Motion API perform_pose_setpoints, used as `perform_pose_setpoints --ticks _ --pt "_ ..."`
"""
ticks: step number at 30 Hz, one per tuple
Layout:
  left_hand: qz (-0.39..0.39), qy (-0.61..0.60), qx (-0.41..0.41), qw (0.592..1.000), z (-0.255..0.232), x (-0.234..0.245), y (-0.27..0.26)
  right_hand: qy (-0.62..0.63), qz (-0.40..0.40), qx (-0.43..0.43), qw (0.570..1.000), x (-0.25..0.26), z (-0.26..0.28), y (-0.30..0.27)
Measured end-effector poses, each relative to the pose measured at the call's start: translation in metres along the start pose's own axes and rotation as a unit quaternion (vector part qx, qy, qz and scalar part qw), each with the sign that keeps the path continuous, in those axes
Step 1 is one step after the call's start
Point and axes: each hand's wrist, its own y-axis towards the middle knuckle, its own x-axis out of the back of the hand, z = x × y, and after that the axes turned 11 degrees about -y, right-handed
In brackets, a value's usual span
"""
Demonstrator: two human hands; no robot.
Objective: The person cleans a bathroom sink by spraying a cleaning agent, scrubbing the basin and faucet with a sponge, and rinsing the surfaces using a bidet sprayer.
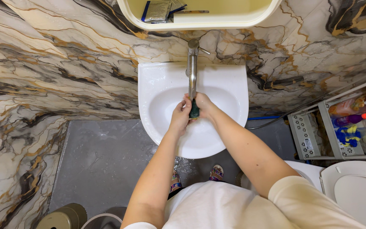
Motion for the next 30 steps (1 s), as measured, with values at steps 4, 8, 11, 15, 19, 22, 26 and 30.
perform_pose_setpoints --ticks 4,8,11,15,19,22,26,30 --pt "-0.078 0.105 -0.082 0.988 -0.001 0.002 0.007 -0.273 -0.135 0.174 0.936 -0.011 0.005 -0.030" --pt "-0.078 0.195 -0.220 0.953 -0.007 0.000 0.006 -0.344 -0.178 0.106 0.916 -0.031 0.014 -0.058" --pt "0.056 0.065 -0.063 0.994 -0.010 0.000 0.008 -0.224 -0.078 0.005 0.971 -0.037 0.021 -0.066" --pt "0.003 0.148 -0.009 0.989 -0.004 0.025 0.020 -0.143 -0.086 -0.019 0.986 -0.021 0.021 -0.057" --pt "-0.084 0.435 -0.123 0.888 0.037 0.054 0.046 -0.201 0.020 0.040 0.979 -0.014 0.012 -0.053" --pt "-0.029 0.567 -0.154 0.809 0.052 0.058 0.057 -0.219 -0.004 0.042 0.975 -0.029 0.014 -0.056" --pt "0.058 0.668 -0.152 0.727 0.050 0.043 0.062 -0.227 -0.108 0.013 0.968 -0.035 0.022 -0.063" --pt "0.024 0.673 -0.156 0.723 0.055 0.030 0.077 -0.110 -0.077 0.011 0.991 -0.018 0.023 -0.059"
